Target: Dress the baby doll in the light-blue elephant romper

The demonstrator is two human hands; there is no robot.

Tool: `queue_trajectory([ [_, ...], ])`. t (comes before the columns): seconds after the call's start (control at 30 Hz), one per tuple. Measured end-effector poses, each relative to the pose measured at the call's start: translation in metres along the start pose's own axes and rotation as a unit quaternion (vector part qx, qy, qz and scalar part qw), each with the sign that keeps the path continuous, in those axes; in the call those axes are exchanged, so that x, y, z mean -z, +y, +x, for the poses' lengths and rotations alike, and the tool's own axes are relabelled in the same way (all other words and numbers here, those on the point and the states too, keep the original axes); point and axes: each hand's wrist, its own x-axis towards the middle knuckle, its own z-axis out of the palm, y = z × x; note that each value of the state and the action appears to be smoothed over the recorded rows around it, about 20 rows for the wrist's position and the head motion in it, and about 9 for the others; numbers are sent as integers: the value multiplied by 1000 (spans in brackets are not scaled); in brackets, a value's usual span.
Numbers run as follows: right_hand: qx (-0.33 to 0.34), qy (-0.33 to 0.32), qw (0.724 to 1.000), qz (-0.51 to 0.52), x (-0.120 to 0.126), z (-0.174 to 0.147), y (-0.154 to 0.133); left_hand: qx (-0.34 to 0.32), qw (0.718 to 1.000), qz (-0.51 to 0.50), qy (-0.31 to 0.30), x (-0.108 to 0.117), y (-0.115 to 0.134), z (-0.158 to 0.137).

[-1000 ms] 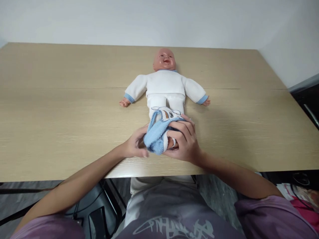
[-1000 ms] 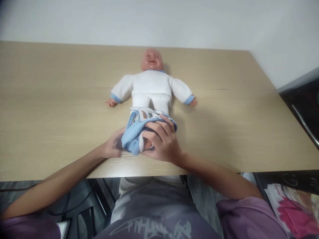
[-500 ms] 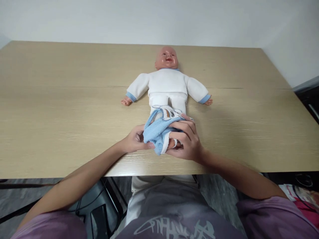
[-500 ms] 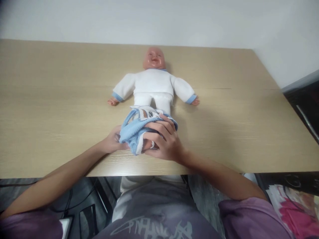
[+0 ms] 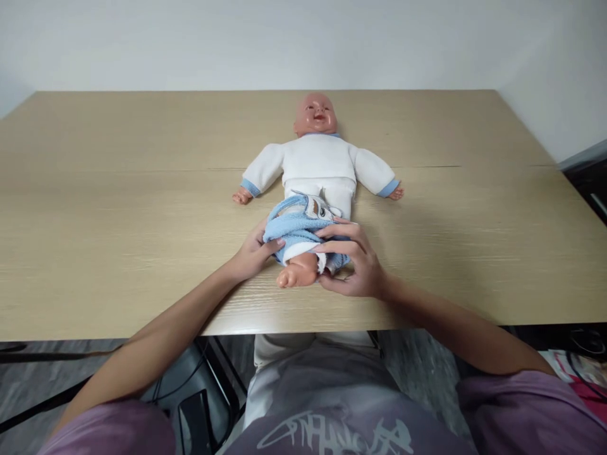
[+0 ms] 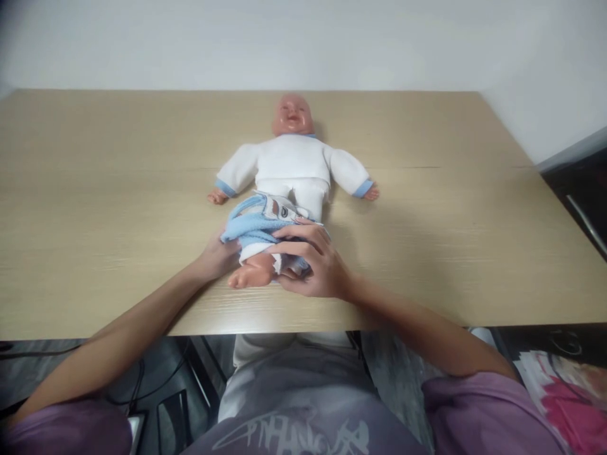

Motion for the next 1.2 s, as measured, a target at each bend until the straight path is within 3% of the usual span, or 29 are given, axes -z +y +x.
queue_trajectory([
  [0.13, -35, 59, 996, 60, 4, -4, 11, 56, 996, -66, -11, 3, 0, -2],
  [0.23, -106, 75, 989, 73, 11, -4, 28, 75, 992, -100, -28, 8, -1, -2],
  [0.33, -168, 0, 984, 52, 23, -1, 47, 79, 989, -115, -52, 17, -3, 1],
  [0.43, -171, -98, 979, 53, 34, 1, 61, 70, 985, -118, -107, 26, -3, 4],
  [0.57, -166, -130, 975, 68, 39, 3, 66, 55, 978, -103, -172, 36, 5, 7],
  [0.73, -174, -149, 971, 67, 40, 4, 66, 68, 990, -16, -122, 39, 20, 6],
  [0.9, -188, -168, 962, 102, 42, 3, 75, 23, 991, 69, -115, 43, 19, 13],
  [1.0, -269, -160, 932, 181, 39, 0, 82, -5, 993, 88, -80, 44, 14, 19],
  [1.1, -389, -143, 872, 261, 34, -4, 86, -40, 994, 97, -32, 42, 9, 24],
  [1.2, -447, -181, 824, 298, 35, -7, 86, -79, 992, 100, 4, 37, 6, 27],
])
